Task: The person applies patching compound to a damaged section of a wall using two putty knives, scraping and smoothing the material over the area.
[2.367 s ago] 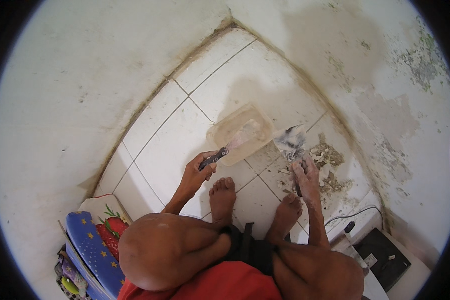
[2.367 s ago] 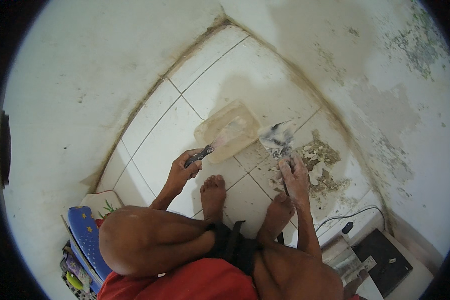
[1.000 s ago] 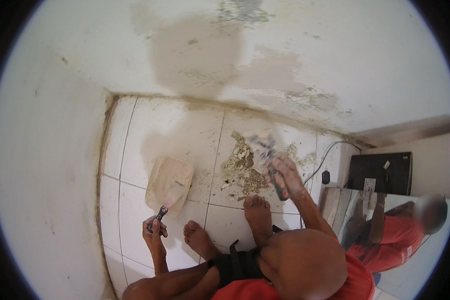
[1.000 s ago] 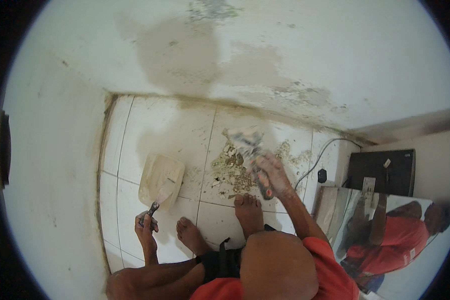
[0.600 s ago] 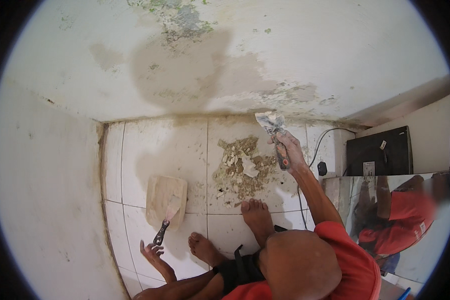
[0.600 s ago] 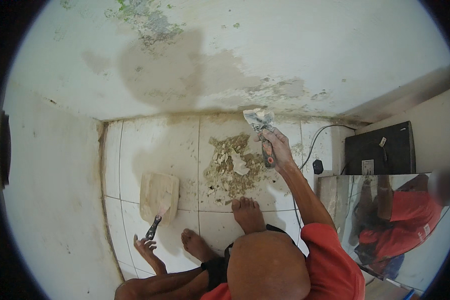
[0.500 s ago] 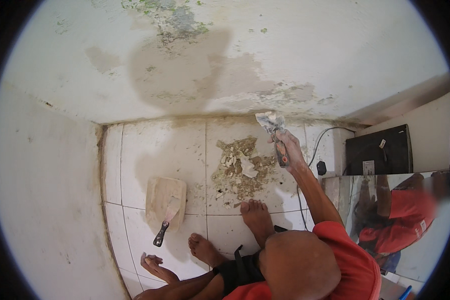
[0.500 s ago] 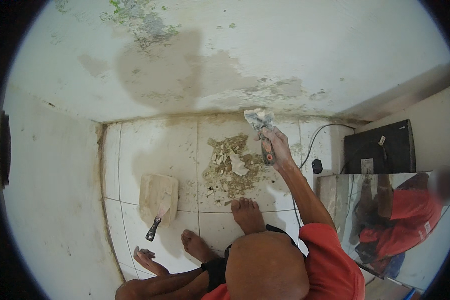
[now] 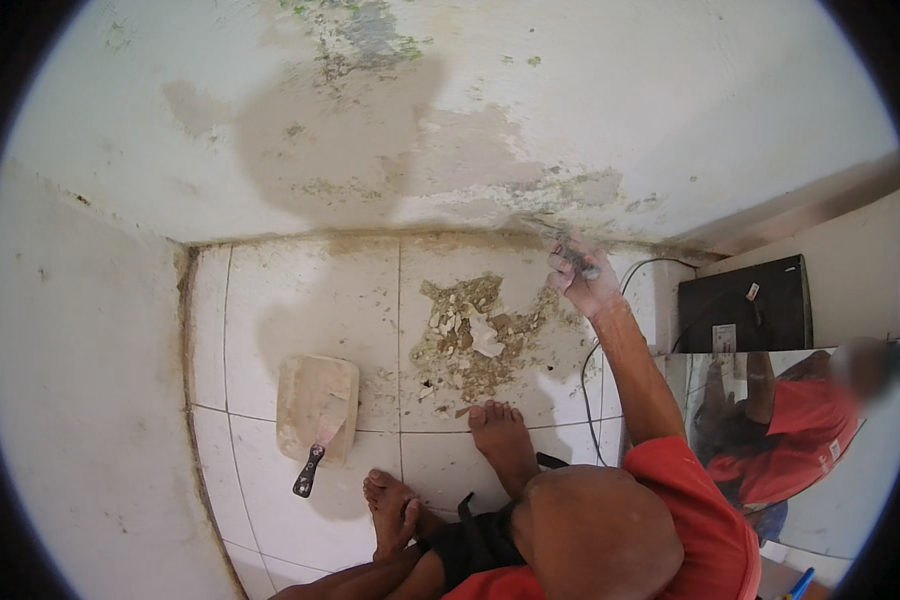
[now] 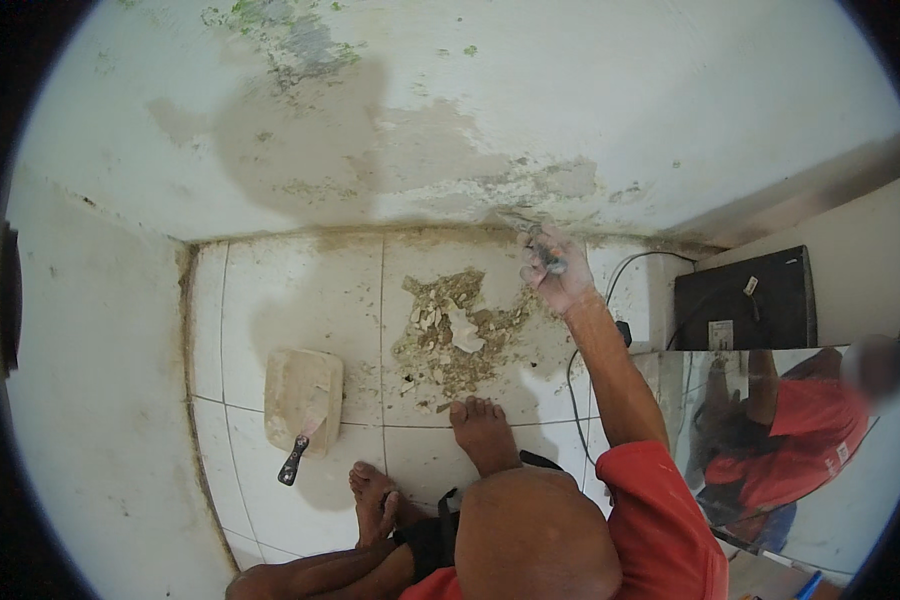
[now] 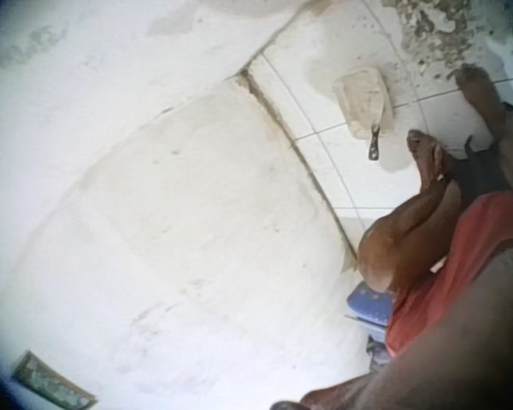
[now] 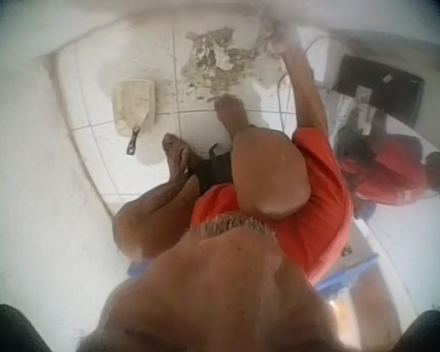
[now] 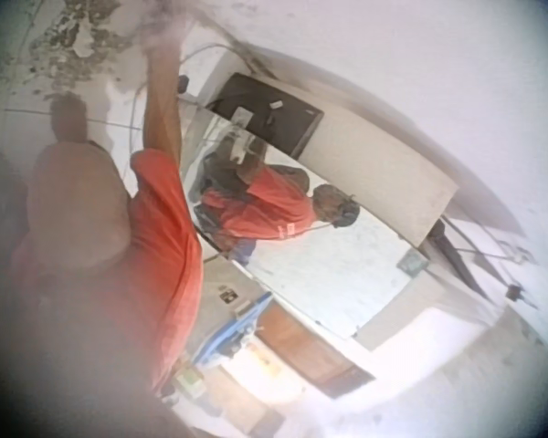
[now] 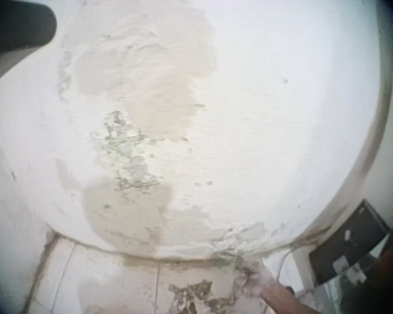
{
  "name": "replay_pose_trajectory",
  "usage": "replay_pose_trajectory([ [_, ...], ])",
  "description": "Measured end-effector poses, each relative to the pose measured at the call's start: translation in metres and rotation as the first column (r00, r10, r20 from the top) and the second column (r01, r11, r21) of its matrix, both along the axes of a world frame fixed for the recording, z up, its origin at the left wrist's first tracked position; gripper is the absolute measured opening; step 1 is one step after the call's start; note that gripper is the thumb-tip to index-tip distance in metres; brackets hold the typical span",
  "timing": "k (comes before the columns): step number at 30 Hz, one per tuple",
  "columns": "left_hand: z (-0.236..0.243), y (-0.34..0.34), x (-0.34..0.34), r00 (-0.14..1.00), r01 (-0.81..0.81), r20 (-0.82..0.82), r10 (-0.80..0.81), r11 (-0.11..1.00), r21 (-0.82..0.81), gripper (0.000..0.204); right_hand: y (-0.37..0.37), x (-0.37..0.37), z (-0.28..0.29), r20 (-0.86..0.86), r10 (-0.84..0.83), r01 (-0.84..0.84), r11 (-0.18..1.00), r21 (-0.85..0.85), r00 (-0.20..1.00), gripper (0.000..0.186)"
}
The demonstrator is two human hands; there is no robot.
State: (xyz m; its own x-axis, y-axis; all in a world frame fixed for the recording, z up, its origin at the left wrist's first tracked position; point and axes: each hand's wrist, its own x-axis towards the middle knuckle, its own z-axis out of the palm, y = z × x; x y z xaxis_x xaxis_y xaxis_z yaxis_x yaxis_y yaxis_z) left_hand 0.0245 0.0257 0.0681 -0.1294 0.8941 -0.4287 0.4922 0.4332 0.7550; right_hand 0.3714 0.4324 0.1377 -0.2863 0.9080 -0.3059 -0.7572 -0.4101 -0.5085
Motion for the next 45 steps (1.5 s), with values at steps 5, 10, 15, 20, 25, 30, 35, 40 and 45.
replay_pose_trajectory([
  [5, -0.031, 0.000, 0.000, 0.968, 0.139, -0.232, -0.098, 0.977, 0.164, 0.032, 0.013, 0.018, 0.020, -0.113, 0.075, -0.078, 0.997, -0.024, 0.991, 0.032],
  [10, -0.037, -0.002, 0.002, 0.944, 0.136, -0.322, -0.066, 0.970, 0.200, 0.030, 0.024, 0.032, 0.068, -0.359, 0.189, -0.235, 0.968, -0.090, 0.914, 0.031],
  [15, -0.045, -0.004, 0.006, 0.953, 0.110, -0.300, -0.034, 0.964, 0.240, 0.029, 0.036, 0.048, 0.114, -0.464, 0.045, -0.125, 0.982, -0.143, 0.885, 0.023],
  [20, -0.032, 0.001, 0.009, 0.970, 0.046, -0.245, 0.002, 0.980, 0.193, 0.028, 0.024, 0.033, 0.183, -0.515, -0.007, -0.129, 0.965, -0.229, 0.857, 0.023],
  [25, -0.028, 0.006, 0.007, 0.959, 0.052, -0.282, 0.029, 0.960, 0.274, 0.026, -0.017, 0.032, 0.214, -0.232, 0.230, -0.193, 0.967, 0.168, 0.945, 0.024],
  [30, -0.035, 0.002, 0.010, 0.944, 0.042, -0.326, 0.050, 0.963, 0.268, 0.025, -0.070, 0.022, 0.123, 0.344, -0.051, -0.006, 0.987, 0.163, 0.937, 0.030],
  [35, -0.029, 0.005, 0.009, 0.938, 0.086, -0.346, 0.033, 0.943, 0.322, 0.028, -0.049, -0.004, -0.002, 0.270, 0.085, -0.050, 0.990, -0.133, 0.959, 0.026],
  [40, -0.035, 0.002, 0.009, 0.908, 0.108, -0.416, 0.039, 0.940, 0.323, 0.026, -0.014, -0.006, -0.047, 0.026, 0.052, -0.048, 0.991, -0.125, 0.998, 0.027],
  [45, -0.040, -0.001, 0.008, 0.897, 0.117, -0.441, 0.026, 0.949, 0.292, 0.022, 0.002, -0.002, -0.038, -0.158, 0.095, -0.103, 0.994, -0.038, 0.983, 0.026],
])
